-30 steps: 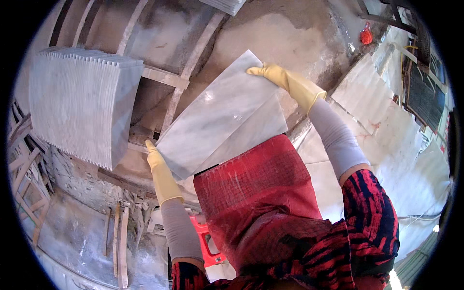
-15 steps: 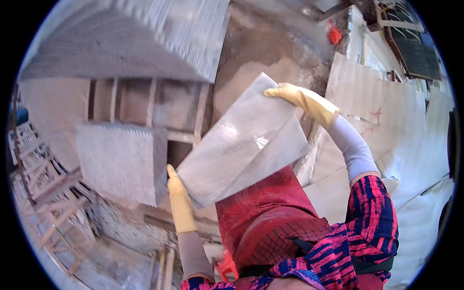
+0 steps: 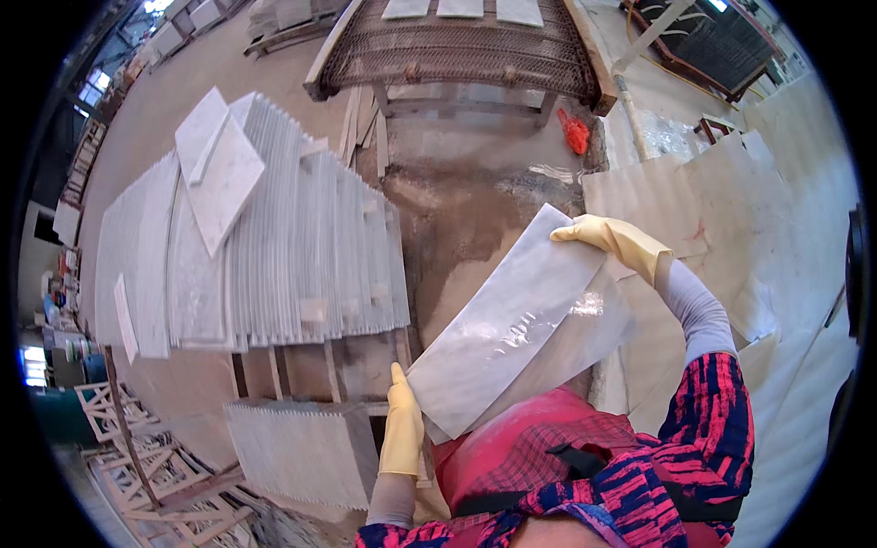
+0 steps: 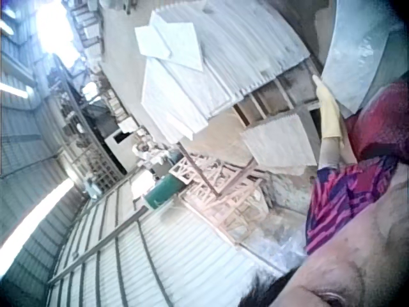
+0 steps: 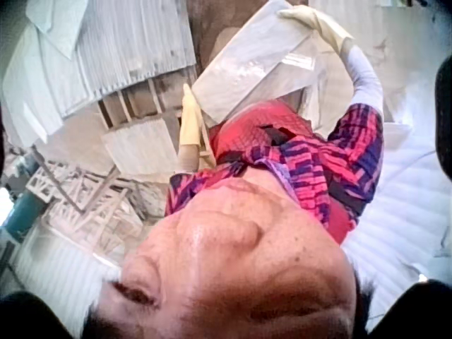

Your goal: The person repeatedly picks up thin, translucent rectangular sheets from a wooden rack and places them onto a metal mesh drying rack. The person handles the sheets one by one, arranging them in rows on the mesh surface.

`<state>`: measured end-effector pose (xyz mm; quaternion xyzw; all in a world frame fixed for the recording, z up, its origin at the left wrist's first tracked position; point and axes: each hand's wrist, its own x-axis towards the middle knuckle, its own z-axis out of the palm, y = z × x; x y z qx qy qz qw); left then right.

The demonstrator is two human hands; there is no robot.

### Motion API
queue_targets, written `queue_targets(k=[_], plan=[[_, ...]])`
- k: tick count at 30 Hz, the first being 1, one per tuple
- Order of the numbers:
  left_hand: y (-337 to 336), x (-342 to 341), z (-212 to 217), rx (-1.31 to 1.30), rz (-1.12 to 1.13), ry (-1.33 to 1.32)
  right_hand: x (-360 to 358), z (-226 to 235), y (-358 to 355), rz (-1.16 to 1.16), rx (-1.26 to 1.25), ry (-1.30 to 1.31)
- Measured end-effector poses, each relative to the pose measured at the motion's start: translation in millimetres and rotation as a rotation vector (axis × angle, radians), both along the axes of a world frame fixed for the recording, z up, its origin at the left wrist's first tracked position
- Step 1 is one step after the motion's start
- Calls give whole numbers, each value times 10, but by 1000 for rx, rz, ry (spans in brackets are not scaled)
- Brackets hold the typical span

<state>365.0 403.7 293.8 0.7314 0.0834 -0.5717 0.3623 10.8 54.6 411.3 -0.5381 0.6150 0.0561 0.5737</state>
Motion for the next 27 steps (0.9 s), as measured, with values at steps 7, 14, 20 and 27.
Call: queue_targets(k=[7, 14, 20, 27], plan=[[-167, 348, -533, -77, -26, -83, 116, 191, 63, 18, -191, -20], [-278, 637, -978, -304, 143, 91, 455, 378, -181, 136, -411, 16], [-950, 233, 119, -229, 52, 83, 399, 1175, -569, 60, -369, 47], [-920, 482, -225, -187, 253, 106, 1326, 1444, -1595, 288, -476, 205]])
